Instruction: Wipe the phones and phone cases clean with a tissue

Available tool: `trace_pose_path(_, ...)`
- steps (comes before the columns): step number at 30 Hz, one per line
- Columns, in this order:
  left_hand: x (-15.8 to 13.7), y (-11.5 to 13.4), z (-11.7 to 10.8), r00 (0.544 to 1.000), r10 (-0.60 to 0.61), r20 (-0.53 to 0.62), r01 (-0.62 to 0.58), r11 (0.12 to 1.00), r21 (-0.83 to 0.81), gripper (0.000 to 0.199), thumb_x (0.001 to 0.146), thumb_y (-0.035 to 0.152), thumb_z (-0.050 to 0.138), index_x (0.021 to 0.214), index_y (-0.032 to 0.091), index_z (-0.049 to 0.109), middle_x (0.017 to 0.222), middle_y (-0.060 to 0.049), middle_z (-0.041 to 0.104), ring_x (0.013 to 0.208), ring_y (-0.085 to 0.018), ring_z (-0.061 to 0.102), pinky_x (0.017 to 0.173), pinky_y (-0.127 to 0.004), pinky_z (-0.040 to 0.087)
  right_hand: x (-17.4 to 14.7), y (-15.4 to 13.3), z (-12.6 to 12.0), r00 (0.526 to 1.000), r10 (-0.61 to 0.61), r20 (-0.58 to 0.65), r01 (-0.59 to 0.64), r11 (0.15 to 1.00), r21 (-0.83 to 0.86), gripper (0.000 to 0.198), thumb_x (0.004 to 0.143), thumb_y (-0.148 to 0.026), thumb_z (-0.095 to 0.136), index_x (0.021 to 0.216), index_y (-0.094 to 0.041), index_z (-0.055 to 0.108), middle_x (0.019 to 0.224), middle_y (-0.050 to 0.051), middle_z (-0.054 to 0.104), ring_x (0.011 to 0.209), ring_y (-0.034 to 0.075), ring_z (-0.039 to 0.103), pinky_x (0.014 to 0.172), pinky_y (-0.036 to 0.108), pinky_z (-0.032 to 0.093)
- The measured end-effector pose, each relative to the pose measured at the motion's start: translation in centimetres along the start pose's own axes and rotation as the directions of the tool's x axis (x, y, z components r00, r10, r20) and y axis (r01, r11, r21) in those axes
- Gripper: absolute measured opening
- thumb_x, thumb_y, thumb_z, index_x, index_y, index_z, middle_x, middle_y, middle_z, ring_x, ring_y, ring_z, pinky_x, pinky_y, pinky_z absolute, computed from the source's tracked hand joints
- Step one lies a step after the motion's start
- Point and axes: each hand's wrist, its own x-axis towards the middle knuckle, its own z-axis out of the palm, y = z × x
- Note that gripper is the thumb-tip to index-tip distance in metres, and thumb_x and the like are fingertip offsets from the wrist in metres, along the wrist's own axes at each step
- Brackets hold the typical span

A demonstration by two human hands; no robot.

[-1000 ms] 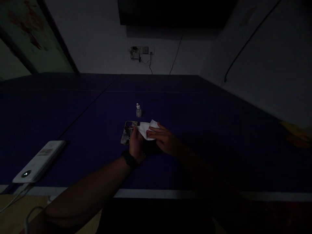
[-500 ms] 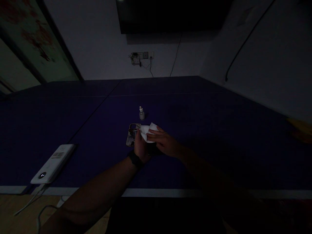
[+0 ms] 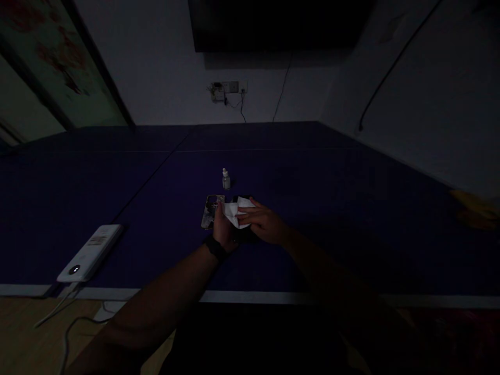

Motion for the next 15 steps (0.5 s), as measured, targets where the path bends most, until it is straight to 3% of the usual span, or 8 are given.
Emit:
trace_pose_path(6, -0.19, 0.11, 0.30, 0.999, 0.034, 0.009, -0.035, 0.999, 0.032, 0.068, 0.097, 0.068, 0.033, 0.139, 0.020, 0.058, 0.126, -0.011, 0.070, 0.130, -0.028, 0.059, 0.117, -0.045, 0.036, -0.39, 0.82, -0.29, 0.990, 0.119, -0.080, -0.125, 0.989, -0.075, 0.056, 0.079, -0.001, 0.047, 0.120, -0.028, 0.073, 0.130, 0.003, 0.072, 0.133, 0.023, 0.059, 0.123, 0.062, 0.026)
trace_pose_path(15, -0.49, 0.05, 0.66, 0.997, 0.065, 0.037, -0.066, 0.998, 0.017, 0.065, 0.098, 0.067, 0.033, 0.136, 0.021, 0.060, 0.127, -0.011, 0.070, 0.135, -0.030, 0.054, 0.120, -0.047, 0.031, -0.43, 0.65, 0.10, 0.987, 0.108, -0.121, -0.119, 0.989, -0.088, 0.052, 0.080, -0.001, 0.047, 0.115, -0.027, 0.076, 0.126, 0.003, 0.074, 0.132, 0.021, 0.060, 0.124, 0.057, 0.031)
